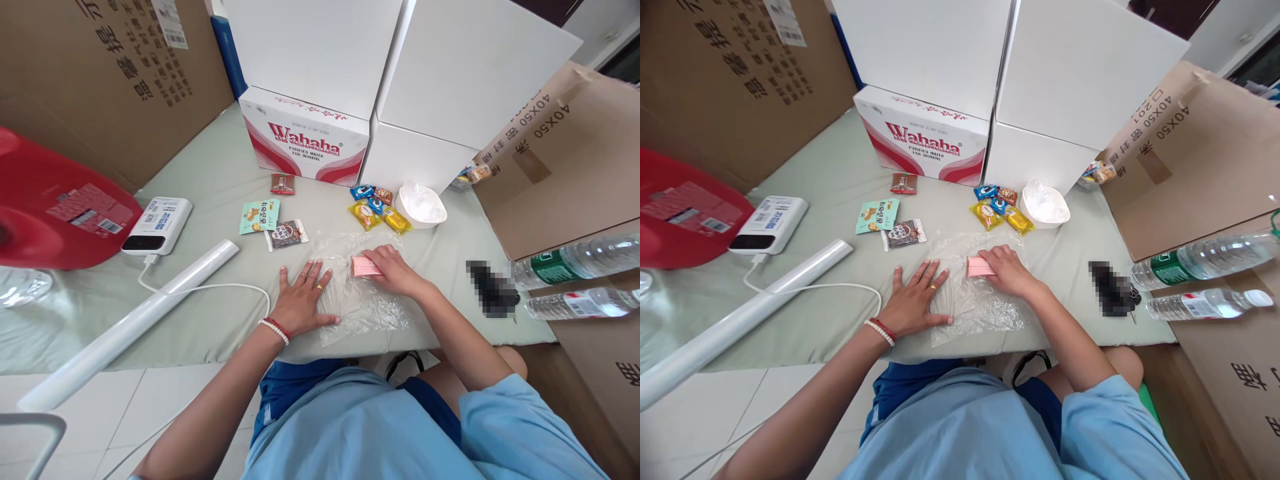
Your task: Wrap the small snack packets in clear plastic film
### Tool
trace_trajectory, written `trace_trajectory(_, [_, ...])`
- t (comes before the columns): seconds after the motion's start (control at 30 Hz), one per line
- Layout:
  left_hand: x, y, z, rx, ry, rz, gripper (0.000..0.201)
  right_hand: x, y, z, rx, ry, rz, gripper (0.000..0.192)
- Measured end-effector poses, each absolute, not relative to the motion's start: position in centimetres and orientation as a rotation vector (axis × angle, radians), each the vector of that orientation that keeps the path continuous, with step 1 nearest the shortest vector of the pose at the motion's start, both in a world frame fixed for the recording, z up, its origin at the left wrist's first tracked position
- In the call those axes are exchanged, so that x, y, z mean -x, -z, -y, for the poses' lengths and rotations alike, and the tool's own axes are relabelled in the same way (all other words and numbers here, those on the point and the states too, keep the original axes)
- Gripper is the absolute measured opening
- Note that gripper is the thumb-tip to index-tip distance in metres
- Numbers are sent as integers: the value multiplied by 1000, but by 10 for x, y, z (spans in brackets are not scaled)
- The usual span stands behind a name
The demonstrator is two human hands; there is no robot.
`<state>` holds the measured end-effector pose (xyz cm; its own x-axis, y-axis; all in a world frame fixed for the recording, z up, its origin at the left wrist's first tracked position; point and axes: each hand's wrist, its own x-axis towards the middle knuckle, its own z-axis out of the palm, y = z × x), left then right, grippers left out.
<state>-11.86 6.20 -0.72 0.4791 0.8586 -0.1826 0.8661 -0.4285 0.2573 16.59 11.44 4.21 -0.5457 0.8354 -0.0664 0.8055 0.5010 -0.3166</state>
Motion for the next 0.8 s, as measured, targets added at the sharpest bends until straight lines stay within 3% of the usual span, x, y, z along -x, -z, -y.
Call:
trace_trajectory(0.27, [119, 10, -62, -2420, -6, -1461, 109, -172, -36, -114, 1596, -430, 2517, 56])
trace_trajectory(0.43, [119, 9, -62, -2410, 20, -1470, 109, -171, -41, -105, 1549, -470, 2673, 73])
trace_trajectory(0.8, [119, 5, -63, -2380, 82, -1459, 113, -157, -50, -116, 1658, -425, 2823, 48])
